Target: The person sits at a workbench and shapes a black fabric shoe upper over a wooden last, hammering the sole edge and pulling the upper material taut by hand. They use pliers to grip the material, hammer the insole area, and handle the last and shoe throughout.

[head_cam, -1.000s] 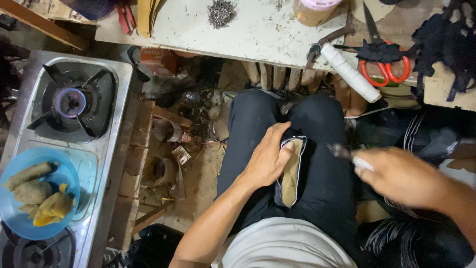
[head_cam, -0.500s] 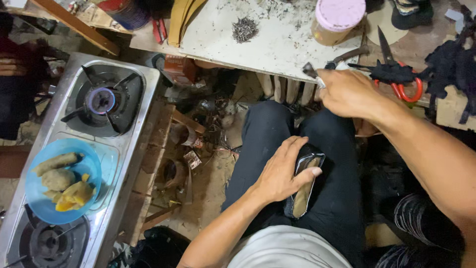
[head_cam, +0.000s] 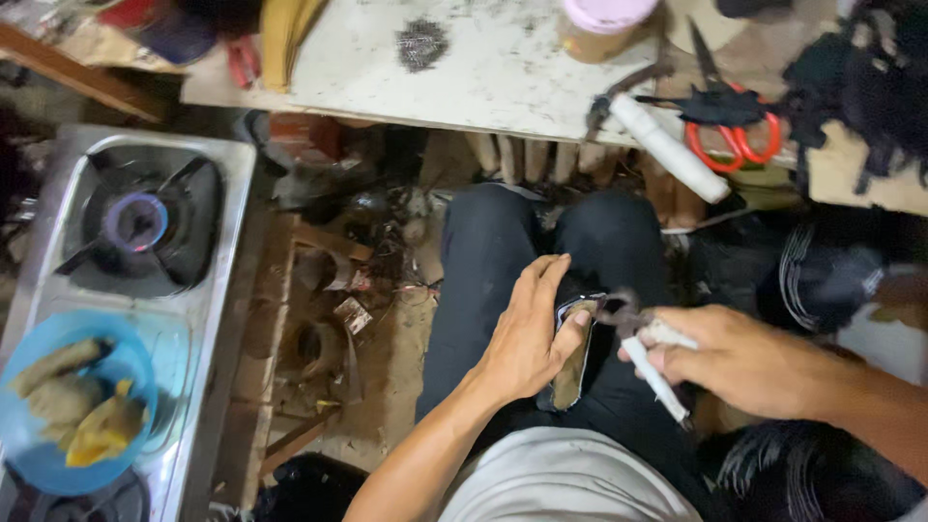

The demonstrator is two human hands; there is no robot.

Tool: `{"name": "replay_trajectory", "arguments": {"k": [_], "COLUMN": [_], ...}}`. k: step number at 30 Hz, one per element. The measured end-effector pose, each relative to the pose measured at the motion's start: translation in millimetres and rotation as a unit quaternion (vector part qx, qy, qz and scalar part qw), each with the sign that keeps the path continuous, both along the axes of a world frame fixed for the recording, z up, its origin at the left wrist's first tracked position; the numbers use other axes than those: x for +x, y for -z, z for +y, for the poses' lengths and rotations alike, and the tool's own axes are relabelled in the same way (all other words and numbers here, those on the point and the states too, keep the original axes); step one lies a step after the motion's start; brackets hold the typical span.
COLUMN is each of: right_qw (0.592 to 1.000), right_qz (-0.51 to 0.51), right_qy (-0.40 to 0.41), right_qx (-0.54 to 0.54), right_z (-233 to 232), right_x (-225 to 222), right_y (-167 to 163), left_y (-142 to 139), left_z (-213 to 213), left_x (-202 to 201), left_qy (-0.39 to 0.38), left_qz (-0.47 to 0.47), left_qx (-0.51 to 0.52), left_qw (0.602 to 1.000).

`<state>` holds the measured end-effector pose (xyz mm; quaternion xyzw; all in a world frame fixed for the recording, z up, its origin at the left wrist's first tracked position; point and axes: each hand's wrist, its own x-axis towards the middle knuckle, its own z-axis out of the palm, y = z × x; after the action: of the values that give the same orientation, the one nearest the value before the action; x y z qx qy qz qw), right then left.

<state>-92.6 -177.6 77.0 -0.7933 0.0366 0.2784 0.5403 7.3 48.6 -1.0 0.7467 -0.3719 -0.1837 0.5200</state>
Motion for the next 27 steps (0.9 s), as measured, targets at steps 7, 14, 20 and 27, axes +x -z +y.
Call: {"name": "replay_trajectory", "arguments": {"k": [7, 14, 20, 27], "right_qw": [0.971, 0.959, 0.953, 0.958], "right_qz": [0.22, 0.265, 0.236, 0.277], "right_qy": [0.083, 0.094, -0.041, 0.017], "right_qx": [-0.05, -0.014, -0.186, -0.074], "right_z": [-2.8, -14.7, -16.7, -23.4], "right_x": [-28.6, -37.2, -26.0, -23.0], "right_y": [-5.1, -17.5, -34.3, -37.8], "left_y": [-19.2, -22.5, -24.5, -29.0], "left_z": [-16.4, -24.8, -27.1, -28.2], "left_x": [-21.5, -42.1, -46.4, -50.2], "left_qy": [0.017, 0.005, 0.002, 0.001], "left_qz": [-0.085, -0.143, -0.155, -0.162], "left_qx": [0.01, 0.014, 0.027, 0.041], "left_qw": [0.996, 0.99, 0.987, 0.986]}}
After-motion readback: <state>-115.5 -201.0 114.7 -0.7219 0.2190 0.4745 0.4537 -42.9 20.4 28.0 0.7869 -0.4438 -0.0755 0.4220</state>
